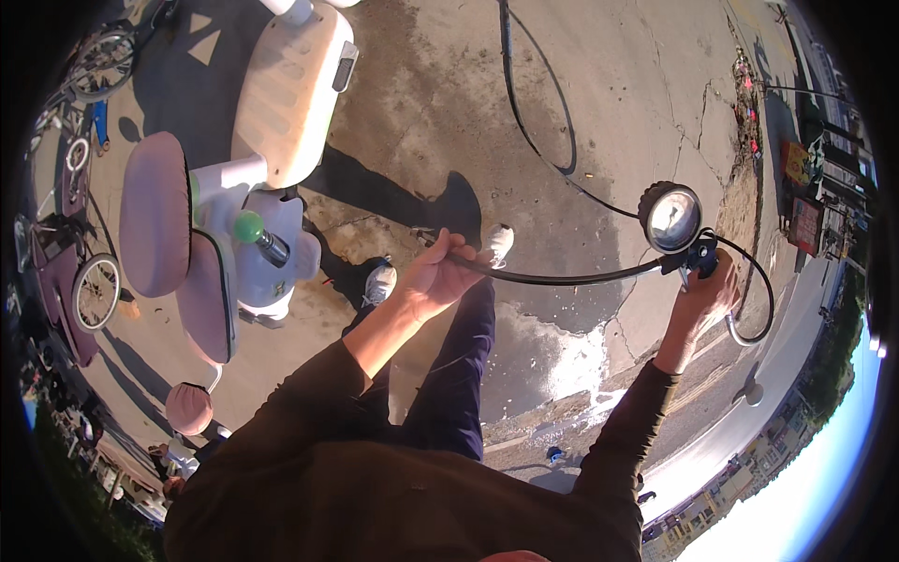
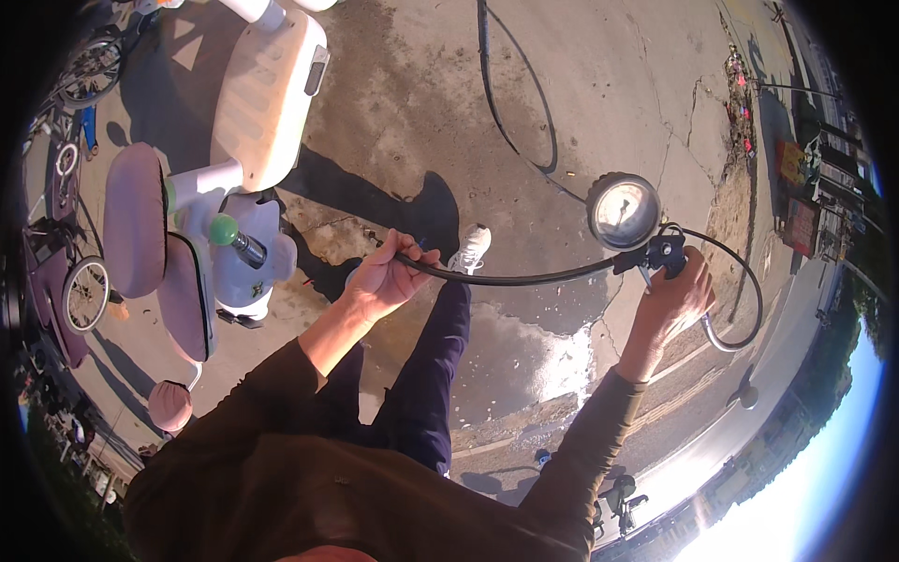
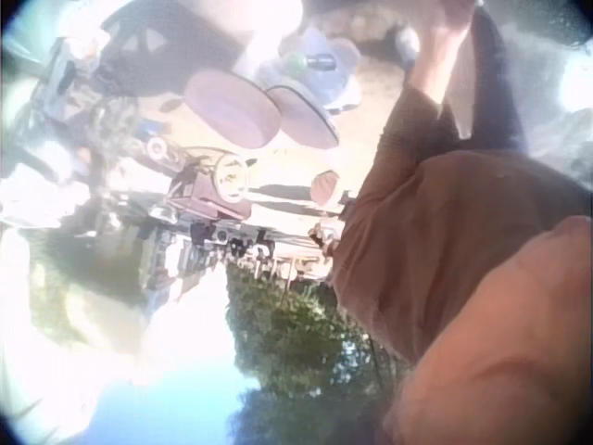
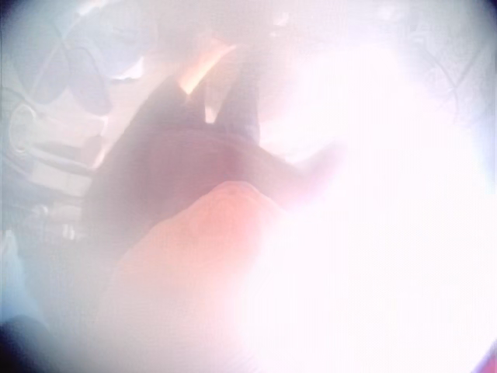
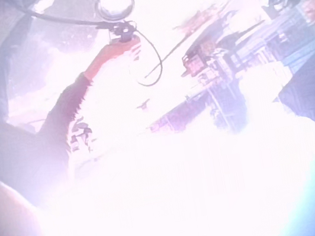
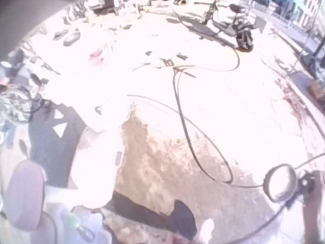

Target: The person removes a bicycle tire, inflates the inner tube with a hand pump, applies glue to the tube, and then inflates a scooter tire using a pressure gauge.

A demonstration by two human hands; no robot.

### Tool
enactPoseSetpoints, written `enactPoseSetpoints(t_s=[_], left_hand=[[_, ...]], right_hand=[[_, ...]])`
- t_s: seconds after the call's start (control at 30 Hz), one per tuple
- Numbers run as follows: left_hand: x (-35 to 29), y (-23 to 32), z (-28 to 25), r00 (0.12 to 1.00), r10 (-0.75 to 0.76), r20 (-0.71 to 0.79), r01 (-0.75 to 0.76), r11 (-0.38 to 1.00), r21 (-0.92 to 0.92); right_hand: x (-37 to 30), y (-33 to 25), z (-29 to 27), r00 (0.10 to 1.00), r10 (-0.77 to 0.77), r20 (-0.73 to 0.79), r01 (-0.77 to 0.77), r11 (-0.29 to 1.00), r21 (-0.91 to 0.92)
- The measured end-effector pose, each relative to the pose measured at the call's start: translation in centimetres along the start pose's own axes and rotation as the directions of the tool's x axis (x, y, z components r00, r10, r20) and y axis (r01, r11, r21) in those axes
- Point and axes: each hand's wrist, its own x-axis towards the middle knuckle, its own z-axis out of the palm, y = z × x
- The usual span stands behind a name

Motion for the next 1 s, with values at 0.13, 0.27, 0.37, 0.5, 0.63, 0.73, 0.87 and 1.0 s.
enactPoseSetpoints(t_s=[0.13,0.27,0.37,0.5,0.63,0.73,0.87,1.0], left_hand=[[-0.3,9.4,-8.2,0.914,0.349,-0.206,-0.326,0.936,0.135],[-2.8,11.2,-16.0,0.745,0.564,-0.356,-0.508,0.826,0.245],[-2.3,10.2,-22.4,0.607,0.652,-0.454,-0.581,0.754,0.307],[0.4,11.1,-32.1,0.423,0.627,-0.654,-0.610,0.731,0.306],[5.3,15.8,-38.3,0.326,0.747,-0.579,-0.636,0.626,0.451],[8.2,20.1,-40.4,0.243,0.799,-0.551,-0.662,0.551,0.507],[9.5,24.8,-44.0,0.190,0.877,-0.441,-0.749,0.420,0.512],[9.2,27.2,-48.7,0.091,0.918,-0.386,-0.874,0.260,0.411]], right_hand=[[-1.9,-12.2,16.8,0.838,-0.275,0.472,0.197,0.958,0.208],[-7.4,-22.1,31.6,0.582,-0.576,0.575,0.287,0.806,0.517],[-9.4,-27.8,38.7,0.552,-0.715,0.428,0.340,0.662,0.668],[-9.0,-33.8,45.9,0.507,-0.836,0.211,0.503,0.486,0.715],[-8.5,-40.0,51.7,0.473,-0.861,0.188,0.637,0.482,0.602],[-9.3,-43.7,56.5,0.447,-0.884,0.138,0.705,0.443,0.554],[-10.0,-46.5,59.3,0.440,-0.893,0.092,0.653,0.389,0.650],[-11.5,-48.2,59.3,0.301,-0.939,0.169,0.602,0.324,0.729]])
